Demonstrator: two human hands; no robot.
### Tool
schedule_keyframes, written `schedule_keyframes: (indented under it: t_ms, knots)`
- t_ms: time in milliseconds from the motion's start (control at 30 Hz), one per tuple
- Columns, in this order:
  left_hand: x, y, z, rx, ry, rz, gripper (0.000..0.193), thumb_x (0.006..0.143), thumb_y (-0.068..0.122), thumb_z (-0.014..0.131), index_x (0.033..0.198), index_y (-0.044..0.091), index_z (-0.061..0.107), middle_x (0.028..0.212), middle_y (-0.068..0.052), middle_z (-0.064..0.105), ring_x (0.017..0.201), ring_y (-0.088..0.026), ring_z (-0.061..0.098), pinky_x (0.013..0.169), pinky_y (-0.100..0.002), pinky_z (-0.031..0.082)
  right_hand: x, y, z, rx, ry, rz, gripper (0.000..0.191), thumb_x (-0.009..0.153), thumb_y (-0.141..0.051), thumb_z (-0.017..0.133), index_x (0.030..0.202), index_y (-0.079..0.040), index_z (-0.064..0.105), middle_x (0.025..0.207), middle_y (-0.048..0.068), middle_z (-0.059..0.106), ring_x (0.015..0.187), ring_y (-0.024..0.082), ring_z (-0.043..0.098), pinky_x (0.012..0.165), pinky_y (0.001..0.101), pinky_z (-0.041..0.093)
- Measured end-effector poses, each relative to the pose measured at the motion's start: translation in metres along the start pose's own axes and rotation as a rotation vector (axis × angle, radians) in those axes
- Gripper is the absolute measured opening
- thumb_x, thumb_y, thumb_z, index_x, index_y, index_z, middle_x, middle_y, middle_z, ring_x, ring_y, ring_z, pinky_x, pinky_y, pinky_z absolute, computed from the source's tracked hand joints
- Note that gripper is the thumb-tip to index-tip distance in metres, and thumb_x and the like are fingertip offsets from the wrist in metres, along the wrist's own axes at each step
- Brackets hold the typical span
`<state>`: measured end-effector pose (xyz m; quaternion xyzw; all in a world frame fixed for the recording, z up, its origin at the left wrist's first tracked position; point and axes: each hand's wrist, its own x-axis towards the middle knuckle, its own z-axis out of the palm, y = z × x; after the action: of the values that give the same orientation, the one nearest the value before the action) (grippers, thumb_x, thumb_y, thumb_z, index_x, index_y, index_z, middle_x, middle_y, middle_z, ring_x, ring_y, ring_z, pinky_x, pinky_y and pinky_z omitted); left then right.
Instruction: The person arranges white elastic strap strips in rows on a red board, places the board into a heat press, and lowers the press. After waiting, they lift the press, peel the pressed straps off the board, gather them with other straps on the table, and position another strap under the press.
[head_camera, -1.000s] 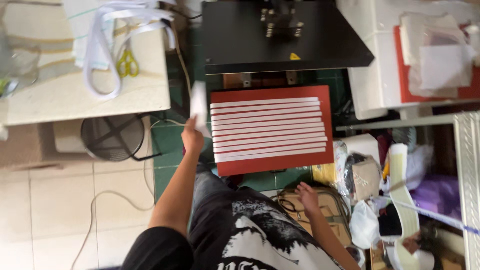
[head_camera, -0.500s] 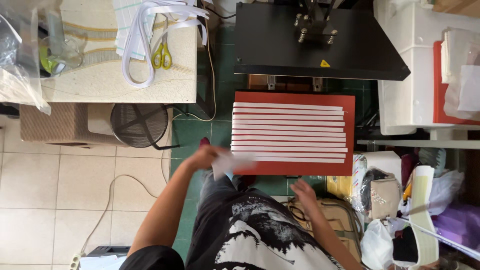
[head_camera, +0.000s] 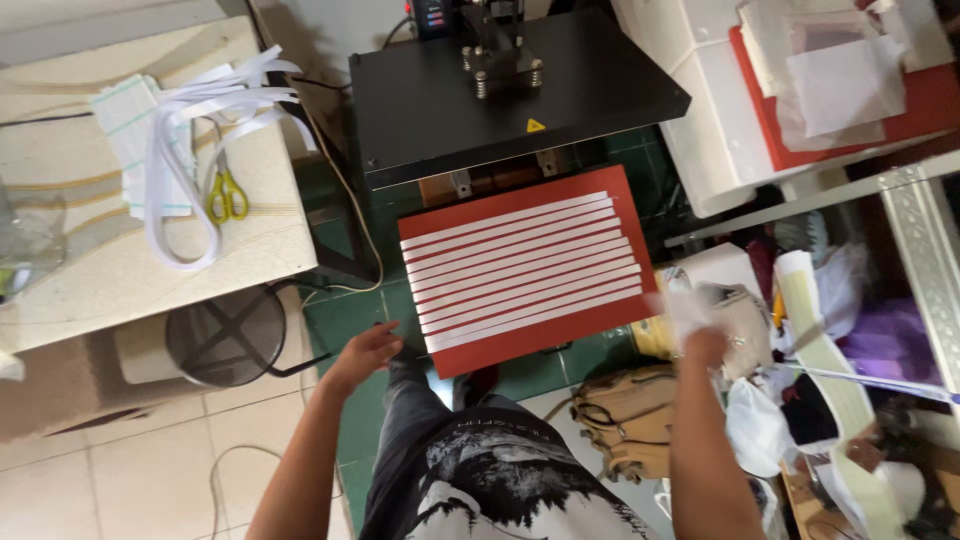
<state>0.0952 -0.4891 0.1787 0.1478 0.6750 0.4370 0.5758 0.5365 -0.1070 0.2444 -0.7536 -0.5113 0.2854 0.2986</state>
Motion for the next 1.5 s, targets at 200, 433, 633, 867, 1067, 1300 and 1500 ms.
schedule_keyframes:
  t_ms: [200, 433, 633, 867, 1067, 1300, 1500]
  knots:
    - [-0.046, -0.023, -0.019, 0.139, 0.124, -0.128, 0.056, 0.090, 0.025, 0.074, 0.143, 0.013, 0.061, 0.118, -0.014, 0.076, 0.102, -0.022, 0.071, 0.080, -0.040, 0.058, -0.079, -0.040, 0.083, 0.067, -0.487, -0.116, 0.076, 0.086, -0.023, 0.079, 0.141, 0.000, 0.032, 0.129, 0.018, 0.061, 0.110, 0.027, 0.062, 0.093, 0.0412, 0.049]
    - [-0.079, -0.012, -0.059, 0.552, 0.243, 0.033, 0.041, 0.087, 0.021, 0.075, 0.124, 0.004, 0.076, 0.103, -0.013, 0.083, 0.093, -0.021, 0.076, 0.080, -0.035, 0.058, -0.220, -0.057, 0.155, -0.124, -1.513, -0.348, 0.062, 0.089, -0.017, 0.075, 0.138, 0.000, 0.042, 0.121, 0.017, 0.063, 0.102, 0.027, 0.062, 0.086, 0.0419, 0.050]
    - [-0.066, -0.018, -0.070, 0.043, 0.189, -0.040, 0.052, 0.090, 0.028, 0.074, 0.138, 0.010, 0.065, 0.118, -0.011, 0.076, 0.098, -0.019, 0.069, 0.082, -0.035, 0.055, -0.084, -0.059, 0.091, 0.011, -0.146, -0.199, 0.050, 0.091, -0.012, 0.072, 0.135, 0.000, 0.050, 0.114, 0.016, 0.065, 0.095, 0.027, 0.062, 0.080, 0.0425, 0.050]
    - [-0.034, 0.012, -0.090, -0.061, 0.021, -0.108, 0.050, 0.092, 0.032, 0.073, 0.136, 0.012, 0.062, 0.114, -0.007, 0.072, 0.096, -0.015, 0.067, 0.079, -0.032, 0.054, -0.204, -0.074, 0.162, -0.082, -0.905, 0.134, 0.052, 0.089, -0.005, 0.071, 0.138, 0.001, 0.054, 0.114, 0.017, 0.067, 0.097, 0.027, 0.065, 0.083, 0.0467, 0.054]
    - [-0.034, 0.042, -0.184, 0.019, -0.123, 0.106, 0.032, 0.092, 0.025, 0.073, 0.111, 0.000, 0.073, 0.093, -0.004, 0.075, 0.078, -0.014, 0.064, 0.071, -0.029, 0.053, -0.321, -0.145, 0.210, 0.227, -1.306, 0.168, 0.051, 0.087, -0.008, 0.075, 0.133, 0.006, 0.060, 0.120, 0.016, 0.074, 0.105, 0.025, 0.073, 0.092, 0.0398, 0.060]
    - [0.019, 0.065, -0.301, -0.621, 0.632, 0.274, 0.020, 0.100, 0.018, 0.066, 0.114, 0.003, 0.066, 0.096, -0.006, 0.064, 0.078, -0.014, 0.058, 0.066, -0.032, 0.050, -0.353, -0.113, 0.218, 0.561, -1.089, 0.266, 0.066, 0.094, -0.017, 0.064, 0.153, -0.005, 0.038, 0.141, 0.008, 0.062, 0.120, 0.021, 0.064, 0.093, 0.0361, 0.052]
    - [0.023, 0.015, -0.318, -0.660, 0.626, -0.011, 0.034, 0.107, 0.036, 0.058, 0.104, 0.003, 0.057, 0.085, -0.007, 0.065, 0.072, -0.018, 0.063, 0.063, -0.033, 0.057, -0.388, 0.011, 0.164, 0.595, -0.791, 0.562, 0.062, 0.095, -0.014, 0.064, 0.151, -0.001, 0.042, 0.142, 0.014, 0.058, 0.121, 0.026, 0.060, 0.097, 0.0412, 0.050]
